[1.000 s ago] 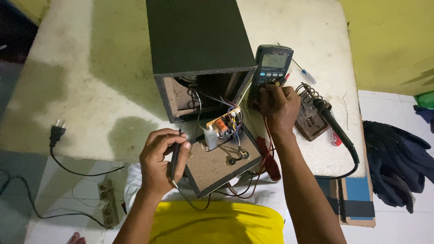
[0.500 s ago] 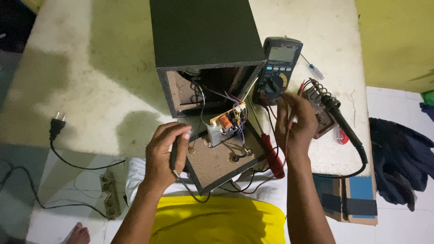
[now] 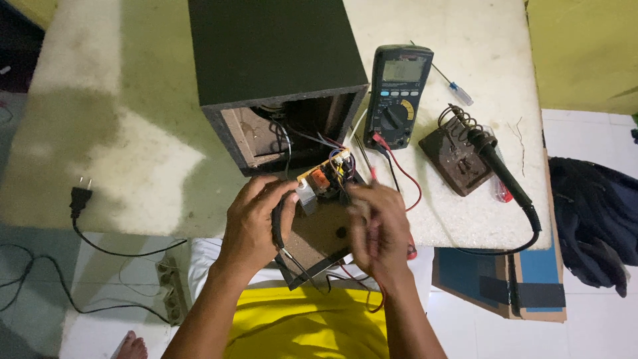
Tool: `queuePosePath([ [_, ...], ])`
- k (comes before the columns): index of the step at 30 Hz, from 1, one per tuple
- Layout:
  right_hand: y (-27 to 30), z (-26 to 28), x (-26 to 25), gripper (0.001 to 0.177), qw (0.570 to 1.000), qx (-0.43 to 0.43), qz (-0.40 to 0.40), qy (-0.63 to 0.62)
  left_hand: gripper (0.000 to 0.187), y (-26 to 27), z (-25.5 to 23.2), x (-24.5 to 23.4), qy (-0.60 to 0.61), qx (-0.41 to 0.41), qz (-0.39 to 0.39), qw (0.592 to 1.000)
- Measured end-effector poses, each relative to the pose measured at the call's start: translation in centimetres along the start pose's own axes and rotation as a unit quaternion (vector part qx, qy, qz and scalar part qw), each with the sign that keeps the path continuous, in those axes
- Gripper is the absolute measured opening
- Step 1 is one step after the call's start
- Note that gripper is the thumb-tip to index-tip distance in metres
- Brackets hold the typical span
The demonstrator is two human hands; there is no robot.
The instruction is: The person uses a screwdriver to remove screws from the back panel of a black electronic device. They then open the casing to reveal the internal components and use a multimeter to test the circuitry.
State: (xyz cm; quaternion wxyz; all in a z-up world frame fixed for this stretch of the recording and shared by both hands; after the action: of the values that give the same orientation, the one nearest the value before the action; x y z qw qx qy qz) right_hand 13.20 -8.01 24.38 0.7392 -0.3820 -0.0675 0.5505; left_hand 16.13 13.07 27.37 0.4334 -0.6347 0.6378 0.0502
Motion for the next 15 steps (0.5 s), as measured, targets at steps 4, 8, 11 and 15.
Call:
queuePosePath([
  [4, -3.2, 1.2, 0.6, 0.028, 0.991, -0.101, 0.068, 0.05, 0.014, -0.6, -0.3, -0.4, -0.02, 0.013, 0.018, 1.0],
  [8, -5.0, 1.9, 1.1, 0.043, 0.975, -0.119, 0.187, 0.025, 0.017, -0.7, 0.9, -0.1, -0.046, 0.033, 0.079, 0.995],
  [11, -5.4, 1.6, 1.0, 0.053, 0.976, -0.1, 0.191, 0.01, 0.017, -0.5, 1.7, 0.4, -0.068, 0.041, 0.097, 0.992],
  [15, -4.9, 1.3, 0.9, 0.073, 0.99, -0.033, 0.125, -0.062, 0.018, -0.7, 1.8, 0.1, -0.063, 0.03, 0.124, 0.99],
])
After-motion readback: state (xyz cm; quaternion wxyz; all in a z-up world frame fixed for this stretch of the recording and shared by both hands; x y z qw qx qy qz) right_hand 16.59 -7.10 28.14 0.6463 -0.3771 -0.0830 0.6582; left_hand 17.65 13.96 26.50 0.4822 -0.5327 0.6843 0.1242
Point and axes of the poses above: each hand's wrist, its own y-axis away from the middle knuckle, its own x-axis out of the palm, z = x × y, the point moved 3 cm from there along -y, towards the middle knuckle, and after that the axes turned 2 degrees about -z, right-handed, at the moved point
